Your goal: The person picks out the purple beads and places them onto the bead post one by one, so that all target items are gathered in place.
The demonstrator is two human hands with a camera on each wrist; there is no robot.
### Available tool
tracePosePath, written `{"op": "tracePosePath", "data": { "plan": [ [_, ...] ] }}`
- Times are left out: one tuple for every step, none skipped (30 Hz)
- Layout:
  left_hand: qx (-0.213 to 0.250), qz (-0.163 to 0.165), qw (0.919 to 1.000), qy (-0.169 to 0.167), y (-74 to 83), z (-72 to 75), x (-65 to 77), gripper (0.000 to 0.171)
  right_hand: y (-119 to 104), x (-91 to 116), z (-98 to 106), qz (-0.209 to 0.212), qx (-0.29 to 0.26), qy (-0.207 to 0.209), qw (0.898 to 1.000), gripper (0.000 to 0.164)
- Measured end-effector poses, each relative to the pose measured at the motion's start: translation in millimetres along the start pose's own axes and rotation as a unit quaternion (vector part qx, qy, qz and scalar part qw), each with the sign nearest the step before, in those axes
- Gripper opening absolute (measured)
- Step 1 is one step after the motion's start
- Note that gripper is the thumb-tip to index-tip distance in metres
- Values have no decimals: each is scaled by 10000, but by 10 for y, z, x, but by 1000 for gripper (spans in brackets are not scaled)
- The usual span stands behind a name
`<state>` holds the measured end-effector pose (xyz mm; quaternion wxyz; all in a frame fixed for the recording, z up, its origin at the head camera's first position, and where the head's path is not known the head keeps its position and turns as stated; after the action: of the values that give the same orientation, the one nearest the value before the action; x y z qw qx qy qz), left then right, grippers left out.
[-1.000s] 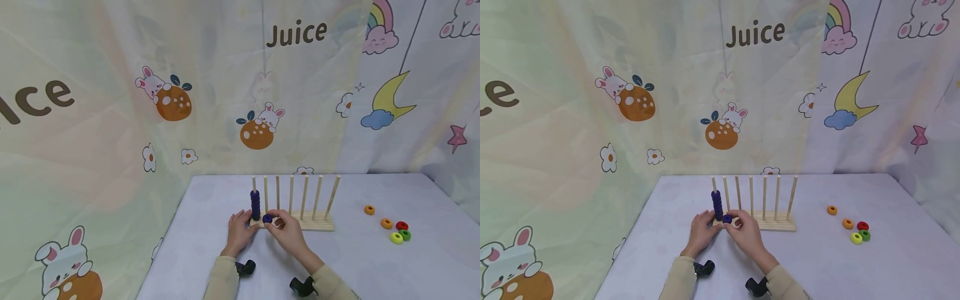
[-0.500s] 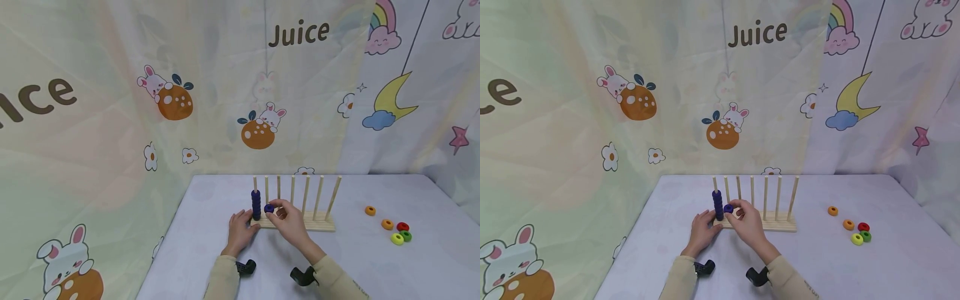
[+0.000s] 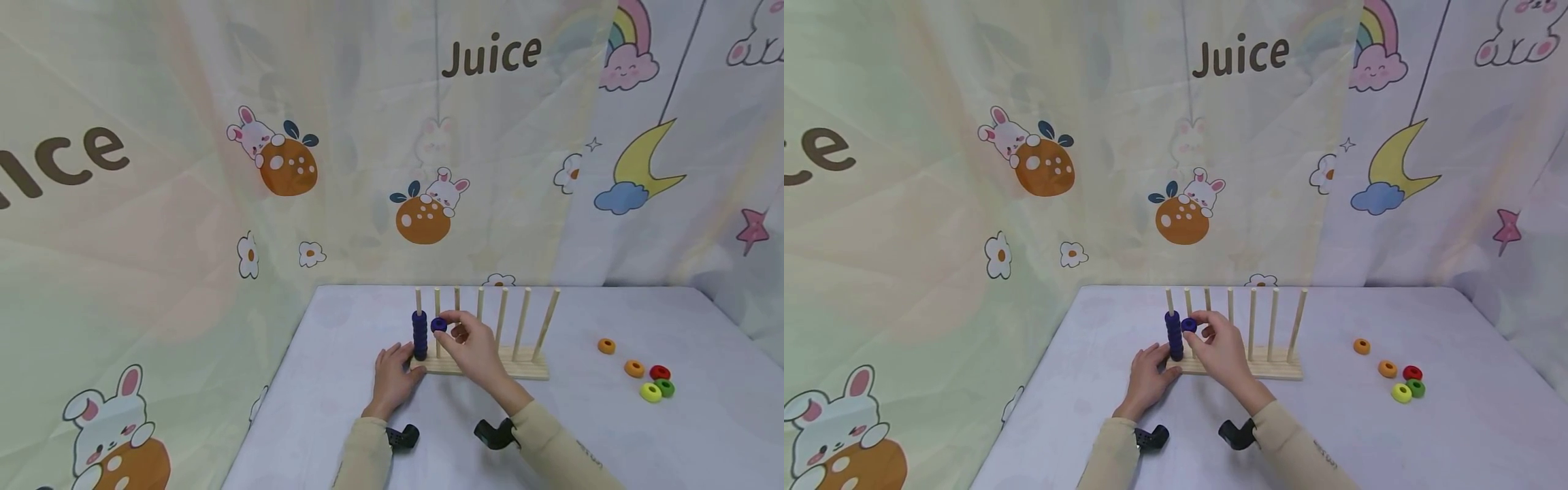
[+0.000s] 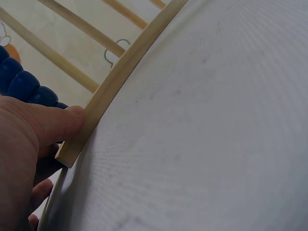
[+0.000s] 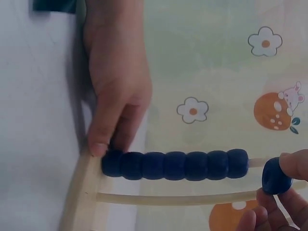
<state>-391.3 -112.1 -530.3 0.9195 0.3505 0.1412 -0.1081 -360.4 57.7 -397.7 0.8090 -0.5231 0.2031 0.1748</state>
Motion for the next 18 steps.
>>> {"op": "tracePosePath", "data": {
  "plan": [
    [-2, -1, 10000, -6, 1, -2, 2, 55, -15, -27, 11, 42, 15, 2, 10000, 29],
    [5, -5, 10000, -10, 4, -4, 3, 55, -32, -54, 25, 93, 36, 12, 10000, 29],
    [16, -5, 10000, -20, 7, -6, 4, 55, -46, -81, 39, 95, 51, 22, 9999, 29],
    [23, -13, 10000, -25, 10, -7, 5, 55, -58, -107, 52, 95, 52, 28, 9999, 28],
    [27, -6, 10000, -37, 11, -9, 7, 56, -66, -126, 62, 100, 40, 26, 9999, 28],
    [21, -7, 10000, -46, 11, -11, 9, 56, -74, -141, 71, 94, 35, 26, 9999, 28],
    [23, -5, 10000, -55, 14, -12, 11, 56, -80, -153, 79, 83, 44, 26, 10000, 28],
    [30, 1, 10000, -63, 14, -12, 13, 56, -93, -161, 84, 86, 44, 20, 10000, 28],
    [23, 17, 10000, -74, 12, -13, 14, 56, -104, -168, 86, 92, 47, 11, 9999, 28],
    [21, 24, 10000, -69, 11, -11, 13, 56, -120, -176, 85, 130, 60, 0, 9999, 28],
    [17, 31, 10000, -64, 10, -8, 12, 56, -140, -183, 85, 168, 54, -6, 9998, 29],
    [13, 54, 10000, -71, 6, -7, 9, 56, -160, -192, 85, 204, 59, -8, 9998, 29],
    [23, 77, 9999, -75, 3, -4, 8, 56, -183, -202, 85, 252, 55, -6, 9997, 29],
    [21, 95, 9999, -80, -1, -4, 5, 56, -203, -213, 84, 303, 37, -3, 9995, 30],
    [18, 113, 9999, -86, -4, -3, 4, 56, -217, -224, 82, 349, 33, 5, 9994, 30],
    [23, 125, 9999, -90, -7, -2, 5, 56, -233, -235, 84, 381, 26, 14, 9993, 31],
    [18, 149, 9998, -108, -11, -4, 7, 56, -250, -244, 88, 402, 5, 29, 9992, 31],
    [20, 174, 9998, -121, -14, -6, 10, 55, -258, -255, 90, 430, 5, 42, 9991, 31]
  ]
}}
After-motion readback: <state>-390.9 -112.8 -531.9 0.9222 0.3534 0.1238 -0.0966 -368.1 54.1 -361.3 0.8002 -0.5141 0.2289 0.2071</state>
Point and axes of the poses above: each hand's wrist, its own x-axis away from the middle knuckle, its own z-axis out of the back of the hand, y = z × x, the point moved 9 cm from there along -x, towards the middle knuckle
